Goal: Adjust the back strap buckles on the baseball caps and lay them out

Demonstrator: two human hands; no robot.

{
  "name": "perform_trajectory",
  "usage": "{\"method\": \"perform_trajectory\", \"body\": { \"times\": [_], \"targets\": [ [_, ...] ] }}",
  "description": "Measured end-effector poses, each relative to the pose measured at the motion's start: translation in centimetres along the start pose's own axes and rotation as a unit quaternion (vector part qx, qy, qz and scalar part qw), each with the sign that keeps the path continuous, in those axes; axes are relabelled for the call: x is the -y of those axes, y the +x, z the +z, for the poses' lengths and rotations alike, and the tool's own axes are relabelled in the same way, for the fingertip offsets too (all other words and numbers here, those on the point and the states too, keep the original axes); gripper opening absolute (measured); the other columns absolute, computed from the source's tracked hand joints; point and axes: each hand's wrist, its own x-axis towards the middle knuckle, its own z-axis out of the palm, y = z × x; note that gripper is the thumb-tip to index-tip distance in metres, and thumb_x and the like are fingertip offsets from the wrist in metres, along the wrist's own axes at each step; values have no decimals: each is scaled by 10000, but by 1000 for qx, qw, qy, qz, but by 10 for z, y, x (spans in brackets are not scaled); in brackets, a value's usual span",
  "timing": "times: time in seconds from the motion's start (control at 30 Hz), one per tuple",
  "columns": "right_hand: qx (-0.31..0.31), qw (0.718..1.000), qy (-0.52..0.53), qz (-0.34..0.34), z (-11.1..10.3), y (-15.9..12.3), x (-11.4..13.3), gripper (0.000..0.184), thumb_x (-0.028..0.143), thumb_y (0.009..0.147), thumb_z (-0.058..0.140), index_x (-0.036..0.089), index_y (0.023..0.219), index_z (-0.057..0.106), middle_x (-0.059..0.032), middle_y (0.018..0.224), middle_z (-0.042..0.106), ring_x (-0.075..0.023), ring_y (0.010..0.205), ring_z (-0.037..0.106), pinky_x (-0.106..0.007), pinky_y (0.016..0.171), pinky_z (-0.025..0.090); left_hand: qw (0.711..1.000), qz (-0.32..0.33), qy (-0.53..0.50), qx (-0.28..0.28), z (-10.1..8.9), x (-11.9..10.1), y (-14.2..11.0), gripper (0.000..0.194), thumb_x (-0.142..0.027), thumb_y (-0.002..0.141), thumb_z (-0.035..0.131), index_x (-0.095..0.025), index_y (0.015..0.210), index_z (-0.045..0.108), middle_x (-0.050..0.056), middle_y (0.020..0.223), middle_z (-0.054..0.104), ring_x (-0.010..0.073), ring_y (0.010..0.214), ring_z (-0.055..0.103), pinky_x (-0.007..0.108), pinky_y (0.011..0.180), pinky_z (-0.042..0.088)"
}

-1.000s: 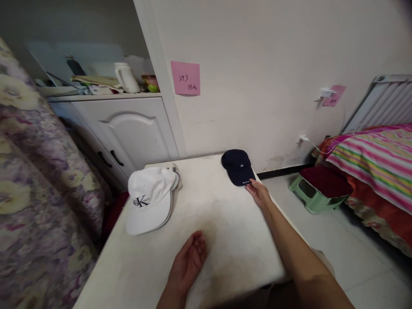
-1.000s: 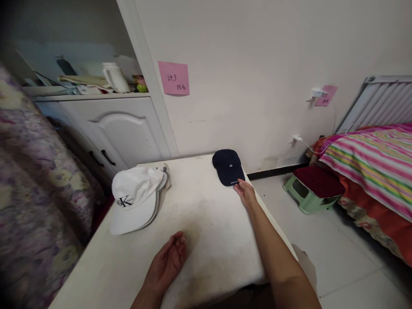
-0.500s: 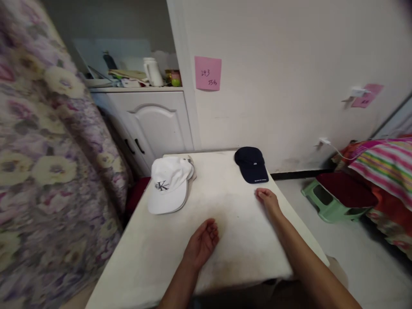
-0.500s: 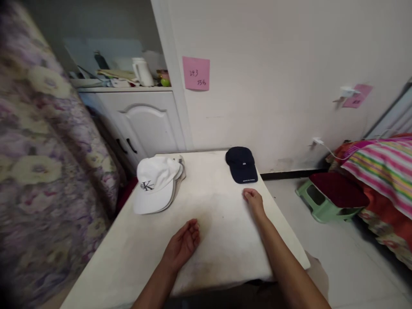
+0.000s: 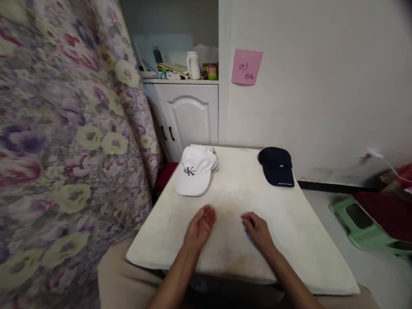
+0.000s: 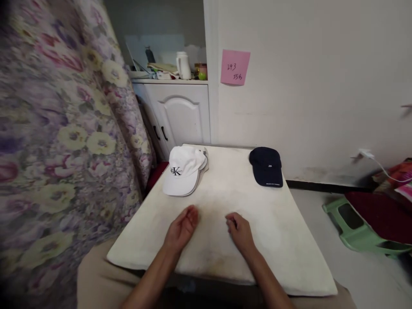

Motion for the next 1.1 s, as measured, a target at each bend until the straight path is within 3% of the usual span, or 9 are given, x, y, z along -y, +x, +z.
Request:
{"method": "perform_trajectory", "body": {
  "times": [0.13,0.27,0.9,1.1],
  "targets": [
    [13,999,-32,2,0,-1,0,144,290,805,607,232,889,709,-13,682,672,-208,574,601,-314,582,448,990,133,-16,-53,-11,-45,6,249,-13,893,488,-98,985,704,116,910,777,177,902,746,280,863,598],
    [25,998,-51,5,2,-3,0,221,330,848,547,188,947,685,-30,708,676,-207,582,601,-315,585,453,980,179,-3,-84,-16,-67,14,275,5,875,466,-68,1010,695,154,924,768,190,888,748,291,847,609],
    [26,998,-59,12,1,-2,-1,255,377,876,526,178,966,657,-34,738,669,-193,593,617,-307,584,477,980,171,28,-101,-20,-68,22,237,9,848,501,-80,944,698,150,901,767,206,846,748,302,765,619],
    [26,998,-58,15,2,-2,-2,258,372,876,514,177,965,659,-35,753,672,-188,585,619,-303,577,479,983,155,10,-100,-18,-71,20,257,-6,861,491,-101,989,694,111,845,757,166,750,734,255,672,605]
  ]
}}
